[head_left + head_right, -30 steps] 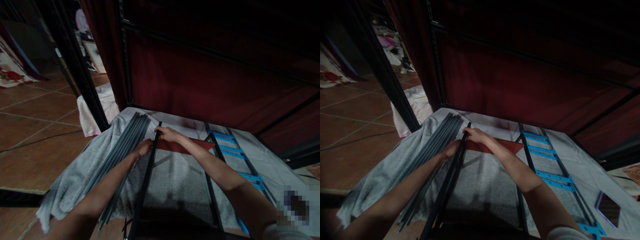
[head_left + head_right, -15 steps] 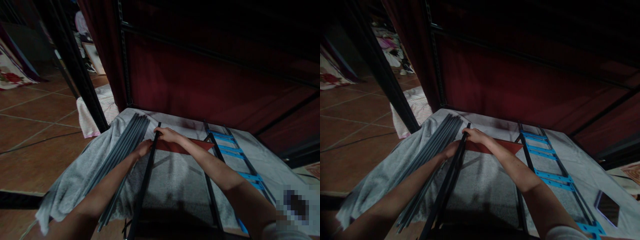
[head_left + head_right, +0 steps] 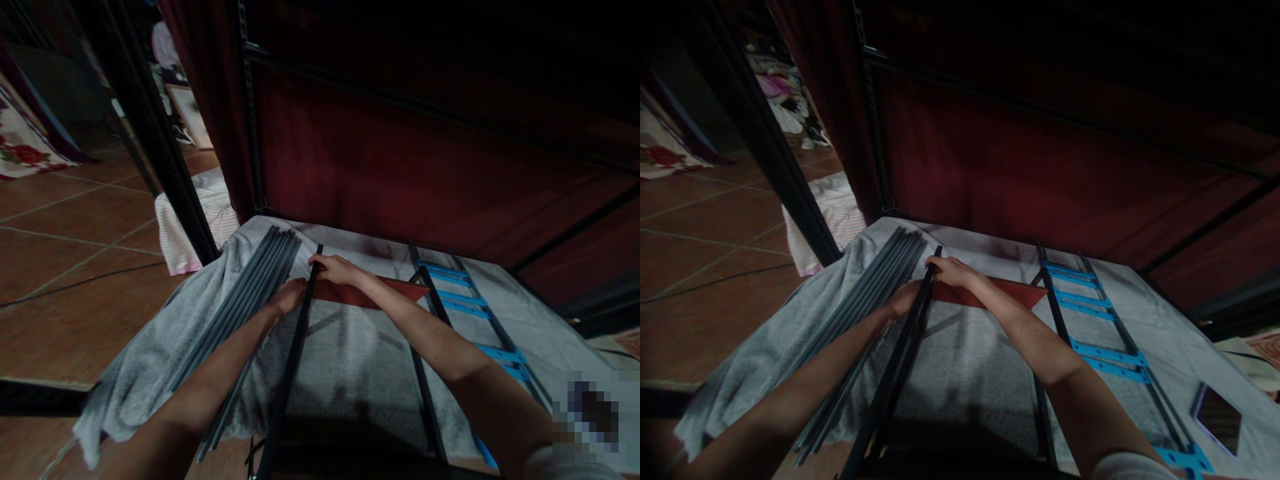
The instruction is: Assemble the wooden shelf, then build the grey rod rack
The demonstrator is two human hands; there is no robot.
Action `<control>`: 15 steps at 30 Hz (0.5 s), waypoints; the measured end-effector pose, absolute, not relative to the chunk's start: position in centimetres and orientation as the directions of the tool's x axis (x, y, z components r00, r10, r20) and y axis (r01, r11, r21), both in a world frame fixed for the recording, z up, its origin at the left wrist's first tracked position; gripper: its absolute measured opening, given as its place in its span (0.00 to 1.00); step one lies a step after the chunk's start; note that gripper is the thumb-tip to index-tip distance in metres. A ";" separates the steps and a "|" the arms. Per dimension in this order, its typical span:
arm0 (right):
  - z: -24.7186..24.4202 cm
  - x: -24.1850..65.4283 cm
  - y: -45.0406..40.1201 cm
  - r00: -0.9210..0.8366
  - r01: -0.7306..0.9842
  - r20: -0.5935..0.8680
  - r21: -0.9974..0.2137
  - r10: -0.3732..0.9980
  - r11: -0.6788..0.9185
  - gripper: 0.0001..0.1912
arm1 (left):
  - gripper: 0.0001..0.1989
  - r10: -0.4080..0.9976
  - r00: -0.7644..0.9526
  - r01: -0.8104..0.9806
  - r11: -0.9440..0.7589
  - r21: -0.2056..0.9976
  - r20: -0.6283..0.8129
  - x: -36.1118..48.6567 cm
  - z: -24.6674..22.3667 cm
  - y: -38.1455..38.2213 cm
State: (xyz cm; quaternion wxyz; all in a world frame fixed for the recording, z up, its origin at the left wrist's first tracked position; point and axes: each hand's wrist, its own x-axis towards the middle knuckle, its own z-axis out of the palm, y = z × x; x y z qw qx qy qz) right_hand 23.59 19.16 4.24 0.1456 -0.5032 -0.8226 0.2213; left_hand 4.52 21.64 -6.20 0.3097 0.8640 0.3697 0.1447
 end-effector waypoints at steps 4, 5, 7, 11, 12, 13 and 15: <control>4.6 23.5 18.9 -0.447 0.763 0.016 -0.515 0.894 0.391 0.22 | 0.07 0.732 0.680 0.514 -0.513 0.688 0.038 4.4 -6.3 22.1; 4.6 23.5 18.9 -0.443 0.764 0.017 -0.516 0.896 0.387 0.22 | 0.07 0.736 0.676 0.508 -0.505 0.697 0.041 4.4 -6.4 22.1; 4.6 23.4 18.9 -0.436 0.766 0.020 -0.516 0.900 0.383 0.22 | 0.08 0.748 0.662 0.502 -0.489 0.714 0.047 4.3 -6.5 22.1; 4.4 23.4 19.0 -0.445 0.758 0.019 -0.525 0.895 0.388 0.22 | 0.09 0.765 0.641 0.492 -0.468 0.734 0.058 4.3 -6.6 21.9; 4.4 23.4 19.0 -0.447 0.758 0.016 -0.524 0.894 0.388 0.22 | 0.08 0.765 0.642 0.489 -0.468 0.736 0.060 4.3 -6.6 21.8; 4.4 23.4 19.0 -0.447 0.760 0.015 -0.521 0.895 0.388 0.22 | 0.08 0.763 0.643 0.485 -0.470 0.737 0.063 4.3 -6.6 21.7; 4.4 23.4 19.0 -0.448 0.763 0.017 -0.514 0.894 0.392 0.22 | 0.08 0.757 0.650 0.482 -0.478 0.734 0.067 4.4 -6.6 21.6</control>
